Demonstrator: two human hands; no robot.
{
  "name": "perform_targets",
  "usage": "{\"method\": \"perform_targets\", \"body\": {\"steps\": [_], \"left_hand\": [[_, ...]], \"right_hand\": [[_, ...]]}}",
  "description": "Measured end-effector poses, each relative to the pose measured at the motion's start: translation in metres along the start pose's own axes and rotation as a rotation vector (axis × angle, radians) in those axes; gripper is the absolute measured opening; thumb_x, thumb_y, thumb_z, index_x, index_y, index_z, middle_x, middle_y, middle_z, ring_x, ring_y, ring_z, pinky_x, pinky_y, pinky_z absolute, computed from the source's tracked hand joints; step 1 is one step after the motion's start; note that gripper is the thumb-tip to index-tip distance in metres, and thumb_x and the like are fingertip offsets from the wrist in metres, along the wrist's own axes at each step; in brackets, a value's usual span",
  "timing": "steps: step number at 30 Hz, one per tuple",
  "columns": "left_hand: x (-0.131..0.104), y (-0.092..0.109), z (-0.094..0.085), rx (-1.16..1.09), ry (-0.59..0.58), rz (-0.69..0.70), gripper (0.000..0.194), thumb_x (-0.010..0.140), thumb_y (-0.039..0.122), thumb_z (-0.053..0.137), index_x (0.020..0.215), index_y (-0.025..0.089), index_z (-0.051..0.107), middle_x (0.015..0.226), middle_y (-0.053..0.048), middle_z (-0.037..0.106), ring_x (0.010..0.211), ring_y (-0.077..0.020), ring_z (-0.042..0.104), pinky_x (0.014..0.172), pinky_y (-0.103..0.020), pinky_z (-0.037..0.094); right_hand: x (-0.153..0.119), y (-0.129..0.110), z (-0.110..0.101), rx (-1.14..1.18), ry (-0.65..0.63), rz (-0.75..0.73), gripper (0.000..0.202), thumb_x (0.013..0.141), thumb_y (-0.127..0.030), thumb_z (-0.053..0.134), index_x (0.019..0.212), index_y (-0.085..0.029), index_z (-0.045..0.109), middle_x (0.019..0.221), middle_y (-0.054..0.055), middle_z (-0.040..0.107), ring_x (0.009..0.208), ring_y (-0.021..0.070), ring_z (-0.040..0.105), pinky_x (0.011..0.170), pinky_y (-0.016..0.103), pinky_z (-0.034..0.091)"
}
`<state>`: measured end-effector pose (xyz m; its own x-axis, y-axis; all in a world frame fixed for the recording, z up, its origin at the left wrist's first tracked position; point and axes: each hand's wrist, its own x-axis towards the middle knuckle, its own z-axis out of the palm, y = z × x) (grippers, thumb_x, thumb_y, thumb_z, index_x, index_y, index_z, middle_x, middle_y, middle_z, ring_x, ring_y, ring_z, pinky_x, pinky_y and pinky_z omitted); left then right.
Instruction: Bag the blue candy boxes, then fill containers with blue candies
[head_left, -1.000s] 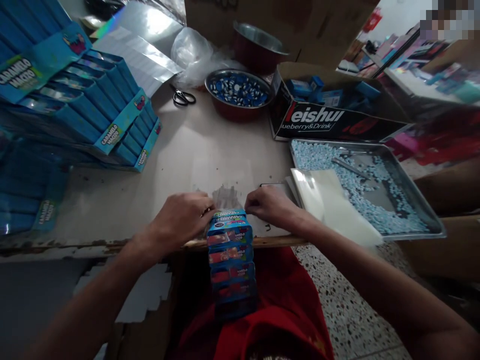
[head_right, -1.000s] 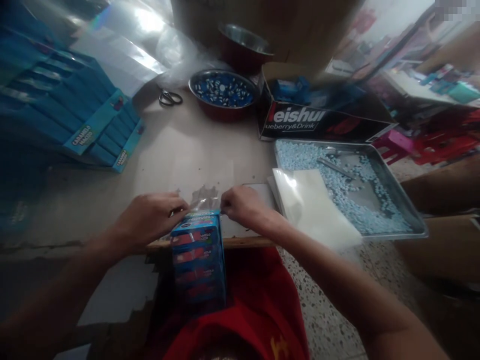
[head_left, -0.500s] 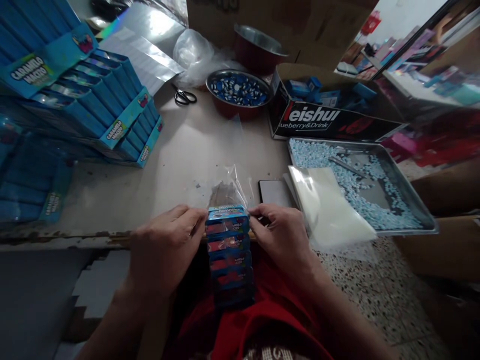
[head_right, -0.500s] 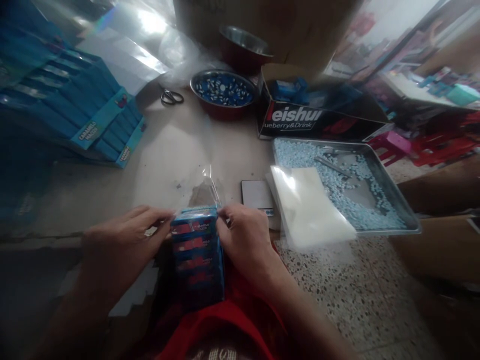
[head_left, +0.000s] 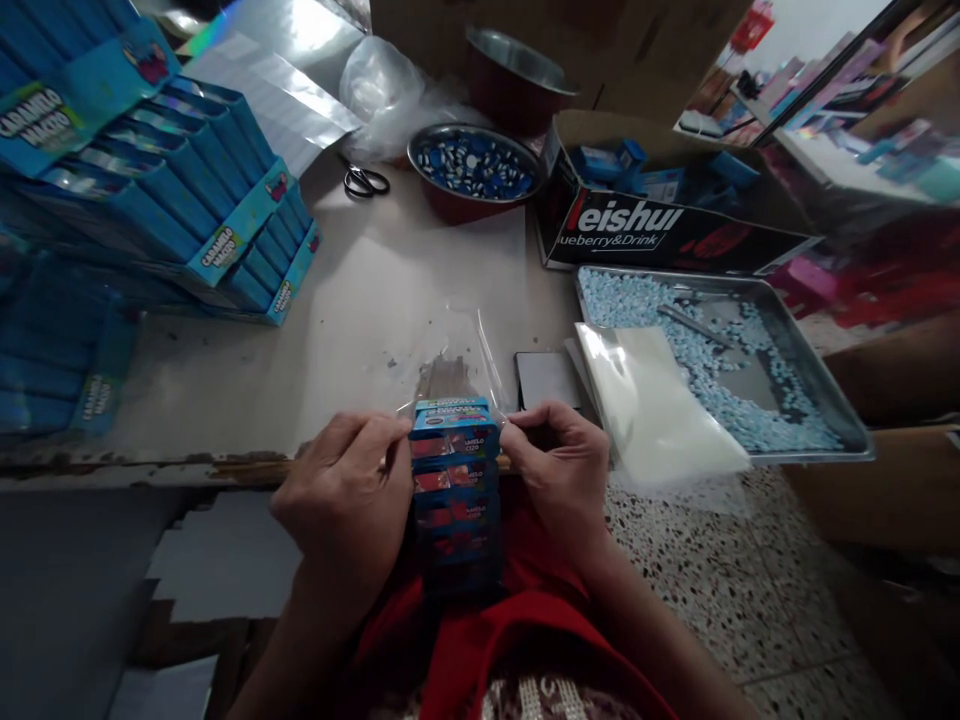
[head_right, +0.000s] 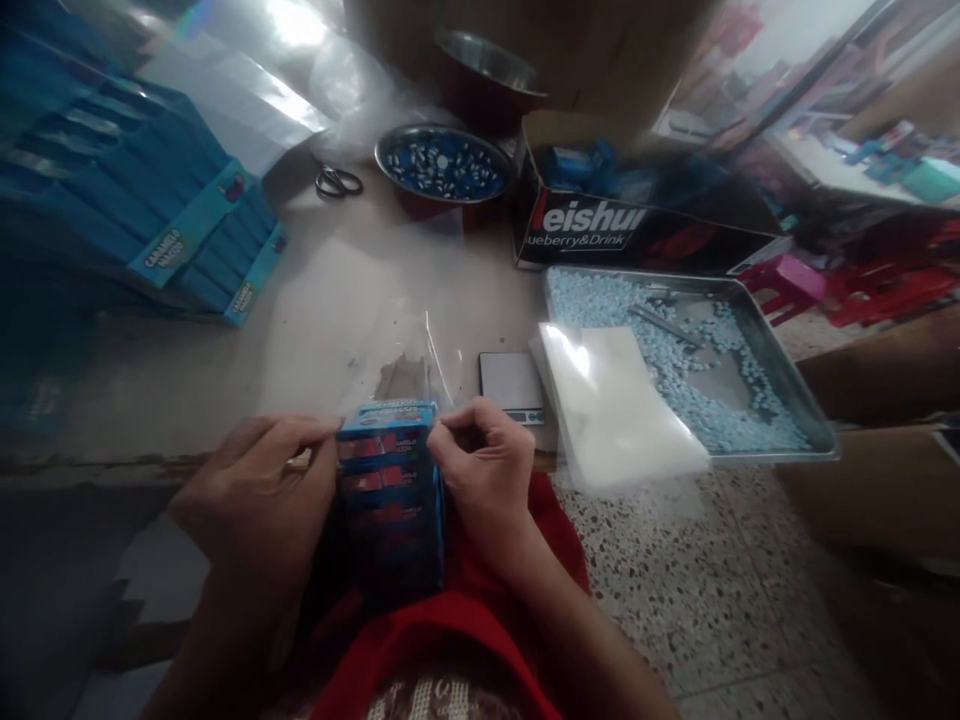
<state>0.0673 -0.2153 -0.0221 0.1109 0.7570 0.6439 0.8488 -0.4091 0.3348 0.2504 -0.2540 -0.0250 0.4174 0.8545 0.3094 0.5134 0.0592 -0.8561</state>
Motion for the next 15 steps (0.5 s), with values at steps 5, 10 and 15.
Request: {"method": "perform_targets", "body": {"steps": [5,10,15], "left_hand": [[-0.008,-0.001,0.002,-0.079,0.068,0.057,0.012,0.084,0.013,0.072,0.091,0.023,0.071,0.09,-0.001,0.074,0.082,-0.0176,0.068,0.079,-0.032,0.053],[-0.025,-0.013,0.007,-0.14,0.123,0.119,0.024,0.081,0.008,0.074,0.098,0.024,0.071,0.095,-0.003,0.075,0.084,-0.0181,0.069,0.085,-0.033,0.055],[-0.037,-0.032,0.029,-0.079,0.204,0.16,0.03,0.077,0.019,0.08,0.104,0.021,0.066,0.096,-0.008,0.072,0.094,-0.0235,0.068,0.09,-0.038,0.053]], "right_hand": [[-0.004,0.007,-0.006,-0.214,0.055,-0.306,0.014,0.089,-0.02,0.067,0.076,-0.025,0.066,0.071,-0.003,0.07,0.06,0.0111,0.063,0.059,0.025,0.052],[-0.01,0.024,-0.016,-0.359,-0.003,-0.564,0.013,0.09,-0.014,0.067,0.093,-0.027,0.068,0.086,-0.002,0.077,0.074,0.0118,0.071,0.07,0.026,0.055],[-0.014,0.039,-0.012,-0.376,-0.001,-0.575,0.01,0.092,-0.016,0.064,0.098,-0.024,0.064,0.089,0.001,0.077,0.078,0.0133,0.071,0.072,0.026,0.052]]}}
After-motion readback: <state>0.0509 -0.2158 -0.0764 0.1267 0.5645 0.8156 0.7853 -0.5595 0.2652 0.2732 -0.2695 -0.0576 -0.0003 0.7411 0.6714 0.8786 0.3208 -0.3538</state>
